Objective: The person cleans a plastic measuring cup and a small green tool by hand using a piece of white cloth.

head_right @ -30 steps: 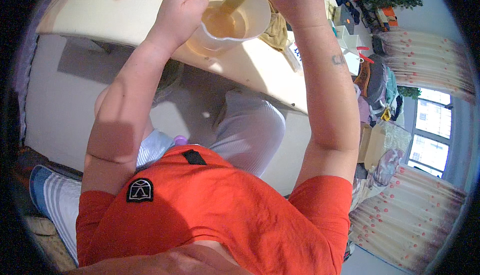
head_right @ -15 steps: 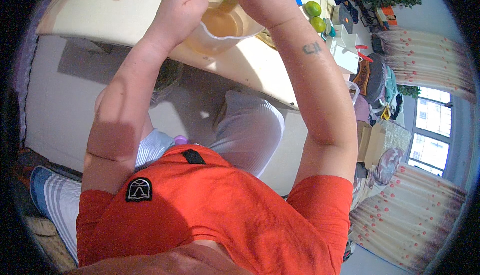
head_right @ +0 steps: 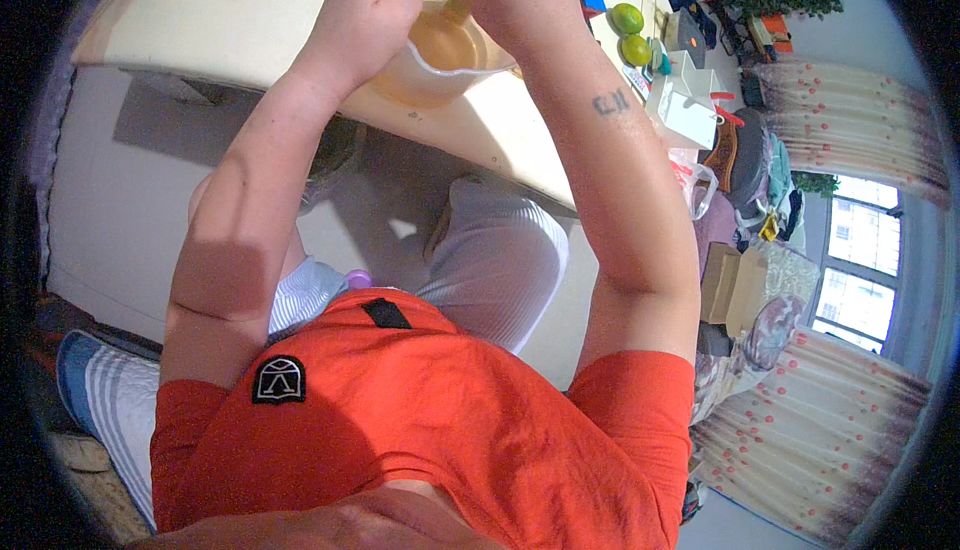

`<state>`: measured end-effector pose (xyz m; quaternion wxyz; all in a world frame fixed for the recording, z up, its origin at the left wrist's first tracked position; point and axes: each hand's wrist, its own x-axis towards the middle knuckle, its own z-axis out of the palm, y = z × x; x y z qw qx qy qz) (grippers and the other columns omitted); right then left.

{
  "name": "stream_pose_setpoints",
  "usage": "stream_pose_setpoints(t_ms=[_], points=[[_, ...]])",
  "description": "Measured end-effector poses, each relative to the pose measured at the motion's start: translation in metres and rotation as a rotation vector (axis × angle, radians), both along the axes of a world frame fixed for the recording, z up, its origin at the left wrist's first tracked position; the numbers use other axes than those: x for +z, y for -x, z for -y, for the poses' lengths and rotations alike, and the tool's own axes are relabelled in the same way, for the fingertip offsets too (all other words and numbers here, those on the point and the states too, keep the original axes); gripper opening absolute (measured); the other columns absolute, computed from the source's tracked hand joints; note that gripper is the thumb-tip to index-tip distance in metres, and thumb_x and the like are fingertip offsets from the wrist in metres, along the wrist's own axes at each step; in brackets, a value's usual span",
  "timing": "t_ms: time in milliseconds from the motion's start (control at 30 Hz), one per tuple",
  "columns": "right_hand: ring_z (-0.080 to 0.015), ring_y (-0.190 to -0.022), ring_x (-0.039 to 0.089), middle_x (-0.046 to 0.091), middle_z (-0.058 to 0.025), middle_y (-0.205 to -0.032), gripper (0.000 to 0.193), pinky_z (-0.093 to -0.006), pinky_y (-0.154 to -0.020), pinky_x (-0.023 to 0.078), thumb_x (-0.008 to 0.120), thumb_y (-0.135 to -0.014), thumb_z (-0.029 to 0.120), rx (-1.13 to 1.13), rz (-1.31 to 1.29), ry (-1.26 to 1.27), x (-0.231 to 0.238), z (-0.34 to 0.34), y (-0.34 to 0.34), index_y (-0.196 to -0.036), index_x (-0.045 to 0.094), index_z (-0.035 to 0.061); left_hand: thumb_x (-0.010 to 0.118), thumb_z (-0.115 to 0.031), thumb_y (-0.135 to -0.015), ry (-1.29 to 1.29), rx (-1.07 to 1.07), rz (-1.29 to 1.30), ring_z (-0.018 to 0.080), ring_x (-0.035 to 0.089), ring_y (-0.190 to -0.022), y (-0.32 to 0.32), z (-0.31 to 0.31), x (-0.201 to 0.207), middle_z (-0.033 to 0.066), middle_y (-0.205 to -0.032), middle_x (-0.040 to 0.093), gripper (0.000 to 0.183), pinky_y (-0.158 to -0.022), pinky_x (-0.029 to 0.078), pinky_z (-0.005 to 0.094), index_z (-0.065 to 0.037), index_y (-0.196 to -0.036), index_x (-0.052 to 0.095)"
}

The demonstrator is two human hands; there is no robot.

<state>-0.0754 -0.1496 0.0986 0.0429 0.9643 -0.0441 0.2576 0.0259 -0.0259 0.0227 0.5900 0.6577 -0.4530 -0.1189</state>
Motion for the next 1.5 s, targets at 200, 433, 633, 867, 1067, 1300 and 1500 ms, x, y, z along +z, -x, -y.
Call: stream_pose_setpoints(t_ms=[200, 433, 633, 867, 1067, 1300, 1500], points=[[-0.0408, -0.079, 0.061, 0.061, -0.0189, -0.085, 0.01, -0.0464, -0.07, 0.052, 0.067, -0.074, 0.005, -0.22, 0.116, -0.046, -0.006, -0.009, 0.0, -0.073, 0.058, 0.0007, 0.047, -0.021, -0.081, -0.03, -0.006, -0.03, 0.0431, 0.062, -0.108, 0.001, 0.003, -0.001, 0.026, -0.114, 0.066, 0.047, -0.099, 0.046, 0.0475, -0.001, -0.119, 0.064], [-0.0372, -0.077, 0.064, 0.064, -0.0174, -0.083, 0.01, -0.0439, -0.07, 0.053, 0.069, -0.074, 0.01, -0.271, 0.083, -0.067, -0.012, 0.001, 0.003, -0.076, 0.064, 0.0016, 0.047, -0.02, -0.081, -0.068, 0.011, -0.002, 0.0432, 0.062, -0.106, 0.004, 0.002, 0.001, 0.0263, -0.112, 0.066, 0.045, -0.098, 0.047, 0.0479, 0.0, -0.118, 0.065], [-0.0405, -0.078, 0.062, 0.061, -0.0202, -0.083, 0.009, -0.0455, -0.07, 0.051, 0.068, -0.072, 0.006, -0.227, 0.12, -0.078, -0.009, -0.006, -0.004, -0.073, 0.061, 0.001, 0.046, -0.02, -0.081, -0.031, 0.019, -0.001, 0.0426, 0.062, -0.105, 0.002, 0.003, 0.0, 0.0258, -0.112, 0.067, 0.046, -0.097, 0.048, 0.0476, 0.0, -0.119, 0.064], [-0.0261, -0.071, 0.07, 0.071, -0.0141, -0.081, 0.02, -0.0359, -0.07, 0.056, 0.071, -0.075, 0.017, -0.553, 0.179, -0.258, -0.016, 0.023, 0.021, -0.088, 0.075, 0.0031, 0.046, -0.02, -0.081, -0.012, 0.044, -0.025, 0.0419, 0.062, -0.105, 0.007, 0.003, -0.001, 0.0261, -0.111, 0.067, 0.047, -0.097, 0.048, 0.0469, 0.0, -0.12, 0.064], [-0.0096, -0.069, 0.064, 0.071, -0.0058, -0.079, 0.022, -0.0233, -0.065, 0.051, 0.074, -0.08, 0.018, -0.546, 0.332, -0.59, -0.001, 0.021, 0.066, -0.092, 0.074, -0.0009, 0.045, -0.022, -0.082, -0.003, 0.089, 0.027, 0.0426, 0.062, -0.105, 0.003, 0.008, -0.01, 0.026, -0.111, 0.067, 0.048, -0.097, 0.048, 0.0473, -0.001, -0.12, 0.064], [-0.0079, -0.068, 0.064, 0.071, -0.0053, -0.078, 0.022, -0.0231, -0.062, 0.052, 0.074, -0.083, 0.019, -0.52, 0.091, -0.553, -0.011, 0.021, 0.055, -0.094, 0.073, -0.0006, 0.045, -0.013, -0.084, 0.141, -0.005, -0.045, 0.0398, 0.063, -0.11, 0.005, 0.002, 0.0, 0.0273, -0.114, 0.066, 0.042, -0.099, 0.048, 0.0426, 0.005, -0.119, 0.062], [-0.0278, -0.076, 0.071, 0.072, -0.0138, -0.083, 0.018, -0.0365, -0.071, 0.056, 0.072, -0.078, 0.02, -0.506, -0.045, -0.096, -0.007, 0.01, 0.033, -0.09, 0.075, 0.0071, 0.046, -0.021, -0.08, -0.024, 0.018, 0.006, 0.0429, 0.063, -0.104, 0.001, 0.001, 0.0, 0.0254, -0.11, 0.067, 0.046, -0.095, 0.049, 0.0476, -0.002, -0.117, 0.065]])
